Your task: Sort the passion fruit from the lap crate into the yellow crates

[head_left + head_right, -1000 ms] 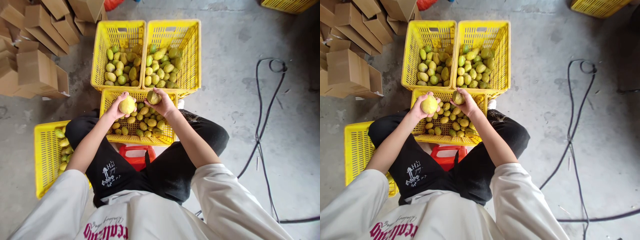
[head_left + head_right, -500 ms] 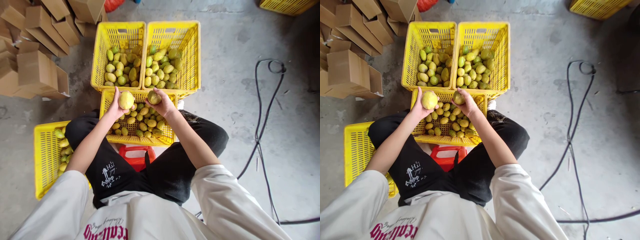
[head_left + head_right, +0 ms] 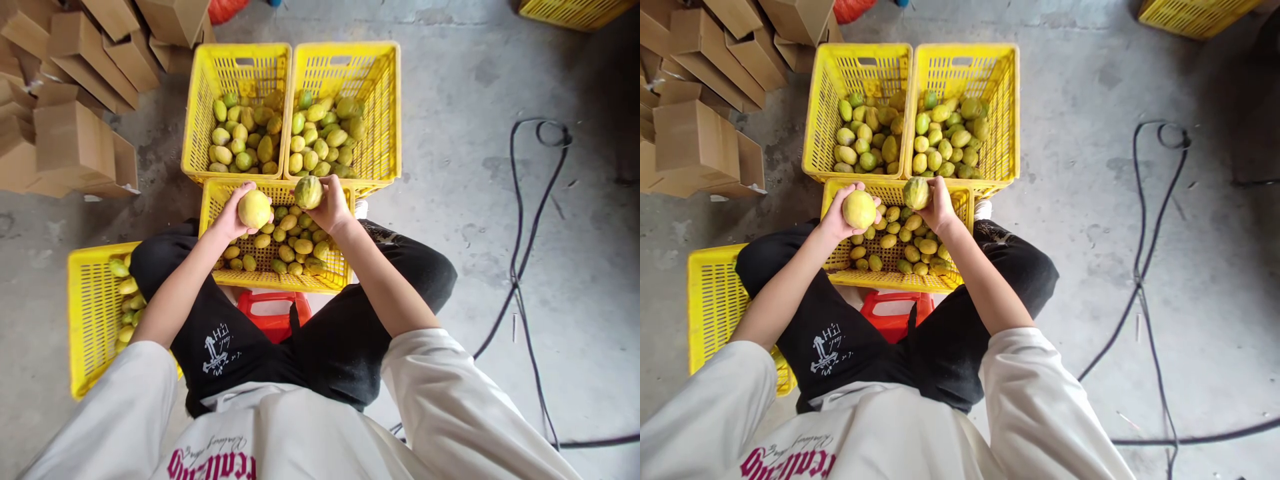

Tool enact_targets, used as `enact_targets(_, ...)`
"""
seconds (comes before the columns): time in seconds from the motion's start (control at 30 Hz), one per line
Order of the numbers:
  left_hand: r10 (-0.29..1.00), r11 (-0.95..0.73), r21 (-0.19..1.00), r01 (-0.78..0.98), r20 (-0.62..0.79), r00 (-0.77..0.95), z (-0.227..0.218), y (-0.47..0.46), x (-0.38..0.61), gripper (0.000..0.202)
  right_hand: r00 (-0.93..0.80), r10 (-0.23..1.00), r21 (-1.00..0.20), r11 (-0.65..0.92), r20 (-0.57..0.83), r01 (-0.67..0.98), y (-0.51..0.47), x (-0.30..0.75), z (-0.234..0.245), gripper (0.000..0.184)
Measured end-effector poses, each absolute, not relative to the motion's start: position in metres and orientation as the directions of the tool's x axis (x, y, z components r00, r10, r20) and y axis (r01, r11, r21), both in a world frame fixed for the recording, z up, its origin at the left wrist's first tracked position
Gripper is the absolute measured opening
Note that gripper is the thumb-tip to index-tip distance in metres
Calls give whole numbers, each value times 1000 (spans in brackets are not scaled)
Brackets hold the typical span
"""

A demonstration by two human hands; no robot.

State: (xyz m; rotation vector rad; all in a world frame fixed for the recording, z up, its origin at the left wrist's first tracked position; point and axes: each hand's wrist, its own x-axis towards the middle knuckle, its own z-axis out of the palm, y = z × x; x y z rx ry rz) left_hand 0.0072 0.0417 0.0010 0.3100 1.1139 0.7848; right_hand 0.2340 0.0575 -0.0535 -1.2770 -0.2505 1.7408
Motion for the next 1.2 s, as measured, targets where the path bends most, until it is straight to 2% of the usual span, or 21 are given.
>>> enact_targets(0.07,698,703,582,-408,-673,243,0,41,8,51,-34,749,-603,-559,-662,-568,57,233,-52,25)
enact_targets(0.2,694,709,562,-426,-663,281,0,41,8,59,-53,766,-609,-549,-641,-572,53,227,-45,47)
enact_targets(0.3,667,735,527,-426,-673,320,1,41,8,62,-39,787,-635,-525,-616,-566,51,223,-42,54)
enact_targets(0.5,658,744,525,-414,-683,317,-10,41,6,59,-79,770,-609,-558,-633,-563,50,224,-48,48)
enact_targets(0.6,664,735,549,-399,-701,258,-19,43,5,61,-89,759,-581,-562,-645,-589,52,222,-51,40)
enact_targets(0.7,703,685,588,-430,-690,176,-23,46,3,53,-92,743,-549,-566,-663,-614,55,220,-50,36)
enact_targets(0.77,711,669,579,-466,-681,173,-23,47,1,48,-80,732,-538,-566,-677,-624,56,220,-46,35)
enact_targets(0.9,704,672,531,-516,-674,224,-22,49,-1,54,-75,720,-535,-578,-690,-616,54,222,-37,33)
enact_targets(0.97,714,657,544,-521,-672,198,-23,48,0,54,-83,735,-552,-575,-673,-604,52,222,-36,32)
enact_targets(1.07,741,615,608,-502,-664,102,-28,47,1,52,-90,773,-591,-549,-628,-590,50,221,-42,35)
enact_targets(1.2,753,600,651,-465,-655,54,-32,48,1,63,-99,796,-624,-539,-598,-566,50,219,-51,45)
